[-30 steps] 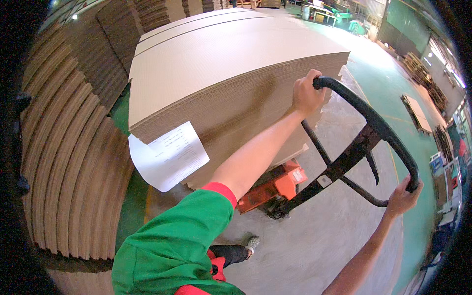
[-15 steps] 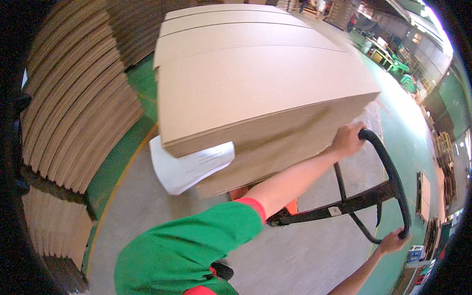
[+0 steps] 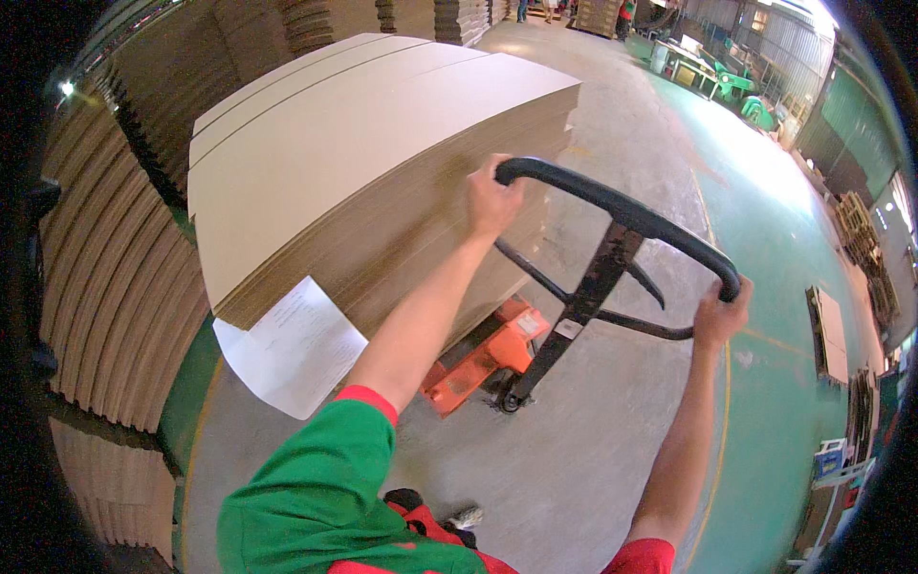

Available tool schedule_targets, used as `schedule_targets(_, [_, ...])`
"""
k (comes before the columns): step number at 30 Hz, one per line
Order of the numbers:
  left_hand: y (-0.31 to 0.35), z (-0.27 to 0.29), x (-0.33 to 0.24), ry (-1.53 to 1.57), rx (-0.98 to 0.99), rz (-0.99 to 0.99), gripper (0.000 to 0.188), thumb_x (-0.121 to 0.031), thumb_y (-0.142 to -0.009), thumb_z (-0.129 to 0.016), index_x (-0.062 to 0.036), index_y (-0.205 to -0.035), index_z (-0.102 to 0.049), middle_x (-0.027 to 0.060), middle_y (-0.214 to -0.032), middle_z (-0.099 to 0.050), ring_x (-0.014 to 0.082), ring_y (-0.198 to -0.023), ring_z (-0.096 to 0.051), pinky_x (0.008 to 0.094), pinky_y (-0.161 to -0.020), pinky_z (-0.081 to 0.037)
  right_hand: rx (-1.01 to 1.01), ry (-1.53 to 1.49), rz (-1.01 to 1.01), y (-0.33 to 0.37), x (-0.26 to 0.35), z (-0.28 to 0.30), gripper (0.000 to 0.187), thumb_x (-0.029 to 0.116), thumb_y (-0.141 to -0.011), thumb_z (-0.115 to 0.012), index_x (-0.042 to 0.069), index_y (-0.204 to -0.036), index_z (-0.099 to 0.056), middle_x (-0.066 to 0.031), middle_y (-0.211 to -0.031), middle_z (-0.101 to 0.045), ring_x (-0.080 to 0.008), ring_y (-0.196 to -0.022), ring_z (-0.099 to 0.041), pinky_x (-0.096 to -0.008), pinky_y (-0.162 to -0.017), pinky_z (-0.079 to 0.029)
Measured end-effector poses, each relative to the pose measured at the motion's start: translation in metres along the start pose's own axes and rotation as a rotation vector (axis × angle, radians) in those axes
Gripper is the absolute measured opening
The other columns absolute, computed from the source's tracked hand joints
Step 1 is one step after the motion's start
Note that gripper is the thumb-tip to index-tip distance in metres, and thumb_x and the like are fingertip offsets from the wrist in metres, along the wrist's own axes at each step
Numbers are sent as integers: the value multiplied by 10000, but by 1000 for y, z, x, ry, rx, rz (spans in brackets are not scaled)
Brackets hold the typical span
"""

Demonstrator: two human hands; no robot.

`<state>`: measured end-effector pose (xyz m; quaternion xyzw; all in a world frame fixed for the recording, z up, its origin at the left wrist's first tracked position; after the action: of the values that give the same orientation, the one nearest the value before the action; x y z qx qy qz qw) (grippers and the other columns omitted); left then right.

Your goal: The person uses a manual pallet jack to move a stack of cardboard sheets across a warehouse floor, then places one sheet on a workbench and measures it with a tape measure.

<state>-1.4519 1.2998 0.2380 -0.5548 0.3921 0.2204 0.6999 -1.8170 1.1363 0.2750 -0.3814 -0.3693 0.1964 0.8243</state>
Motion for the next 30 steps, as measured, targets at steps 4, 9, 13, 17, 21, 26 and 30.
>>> schedule_targets(4, [-10,-5,10,-183,-74,-25,225,-107,-750,-748,-11,-940,-676,182,-780,-693,289,-733,-704,366,-661,-527,69,-52,-26,-31,-8,-50,245,91,-796,-694,51,-998,-561,-220,-764,-618,-416,-715,-644,-410,-656,-500])
schedule_targets(9, [-4,3,5,-273,-150,-17,207,-121,-755,-747,-5,-916,-685,168,-778,-698,254,-723,-699,361,-668,-527,71,-167,13,-43,-6,-83,245,94,-796,-695,33,-998,-571,-219,-774,-636,-412,-714,-644,-432,-643,-485])
schedule_targets(13, [-1,-2,10,-346,-292,-50,161,-107,-751,-739,-12,-870,-687,168,-742,-687,279,-679,-695,364,-640,-526,240,-280,40,-45,-18,-101,241,95,-786,-707,28,-981,-582,-197,-736,-624,-381,-655,-631,-424,-626,-485])
schedule_targets(17, [-3,2,35,-440,-354,-33,156,-101,-757,-737,-12,-875,-687,154,-746,-692,254,-679,-696,353,-643,-525,147,-379,90,-33,-13,-106,243,47,-762,-700,29,-970,-576,-188,-698,-617,-369,-633,-643,-403,-603,-489])
schedule_targets(21, [-15,67,105,-411,-375,-92,142,-81,-762,-723,-9,-878,-684,149,-742,-691,244,-682,-697,341,-644,-522,279,-471,95,28,61,-140,220,27,-768,-680,26,-956,-565,-182,-682,-615,-351,-617,-648,-376,-593,-493])
schedule_targets(26, [-17,231,252,-381,-314,-44,134,-70,-770,-705,-4,-884,-681,144,-741,-688,243,-670,-685,336,-644,-519,201,-413,75,194,206,-193,216,9,-761,-667,35,-949,-566,-164,-686,-619,-342,-612,-643,-366,-589,-491])
schedule_targets(30, [10,372,314,-383,-288,-30,148,-83,-773,-701,12,-884,-675,150,-724,-676,241,-676,-679,344,-642,-510,182,-412,112,334,294,-197,229,13,-753,-671,42,-952,-560,-155,-694,-616,-346,-624,-639,-371,-588,-488])
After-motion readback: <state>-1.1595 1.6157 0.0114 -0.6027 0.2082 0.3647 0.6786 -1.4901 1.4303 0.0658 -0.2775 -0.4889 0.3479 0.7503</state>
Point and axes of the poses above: each hand's wrist, its own y-axis away from the middle knuckle, its own z-axis out of the back of the hand, x = y × z, the point moved 2 cm from there along -y, towards the middle knuckle
